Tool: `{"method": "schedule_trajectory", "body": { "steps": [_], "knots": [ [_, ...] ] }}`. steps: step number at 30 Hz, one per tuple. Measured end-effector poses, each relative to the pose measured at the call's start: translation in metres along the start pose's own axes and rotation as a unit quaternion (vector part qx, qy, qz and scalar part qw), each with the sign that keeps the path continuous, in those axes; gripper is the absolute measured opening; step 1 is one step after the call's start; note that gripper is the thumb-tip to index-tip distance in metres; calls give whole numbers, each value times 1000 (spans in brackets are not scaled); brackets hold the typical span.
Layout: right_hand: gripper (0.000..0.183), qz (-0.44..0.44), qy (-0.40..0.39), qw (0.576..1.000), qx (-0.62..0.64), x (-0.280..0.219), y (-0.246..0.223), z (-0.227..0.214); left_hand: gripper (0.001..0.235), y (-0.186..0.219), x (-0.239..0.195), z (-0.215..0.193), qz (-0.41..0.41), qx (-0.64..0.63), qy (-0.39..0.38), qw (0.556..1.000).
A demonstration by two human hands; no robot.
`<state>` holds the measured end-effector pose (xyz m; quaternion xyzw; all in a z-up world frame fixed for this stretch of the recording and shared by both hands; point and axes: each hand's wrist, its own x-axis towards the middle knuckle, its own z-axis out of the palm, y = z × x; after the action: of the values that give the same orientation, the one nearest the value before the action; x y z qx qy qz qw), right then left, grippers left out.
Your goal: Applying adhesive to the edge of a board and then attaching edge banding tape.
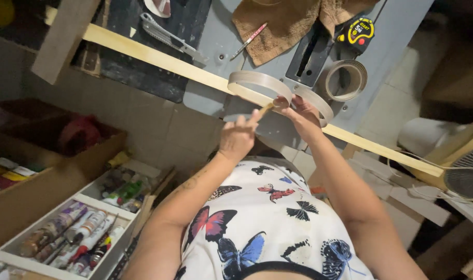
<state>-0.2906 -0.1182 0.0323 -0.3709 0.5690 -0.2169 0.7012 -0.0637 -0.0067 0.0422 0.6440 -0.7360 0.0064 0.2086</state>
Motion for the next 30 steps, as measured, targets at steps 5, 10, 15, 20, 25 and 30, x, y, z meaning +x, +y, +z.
{"method": "schedule_trajectory", "body": {
  "steps": [5, 10, 15, 20, 25, 30],
  "knots": [
    [39, -23, 4, 1000, 10, -8, 0, 3, 56, -15, -9, 0, 14, -7, -25, 1000],
    [37, -30, 16, 998, 54, -16, -1, 3, 49, -36, -9, -16, -87, 38, 29, 995],
    [18, -163, -103, 979, -66, -12, -8, -20, 52, 27, -12, 6, -78, 23, 4, 997],
    [14, -248, -141, 958, -17, -6, 3, -28, 60, 22, -25, 14, -93, 154, -15, 983],
    [8, -253, -177, 950, 39, -6, -1, -25, 47, 30, -22, 19, -171, 83, 4, 982],
    [6, -288, -213, 932, 59, 7, 6, -26, 39, 68, -18, 17, -131, 96, -21, 986]
  ]
}}
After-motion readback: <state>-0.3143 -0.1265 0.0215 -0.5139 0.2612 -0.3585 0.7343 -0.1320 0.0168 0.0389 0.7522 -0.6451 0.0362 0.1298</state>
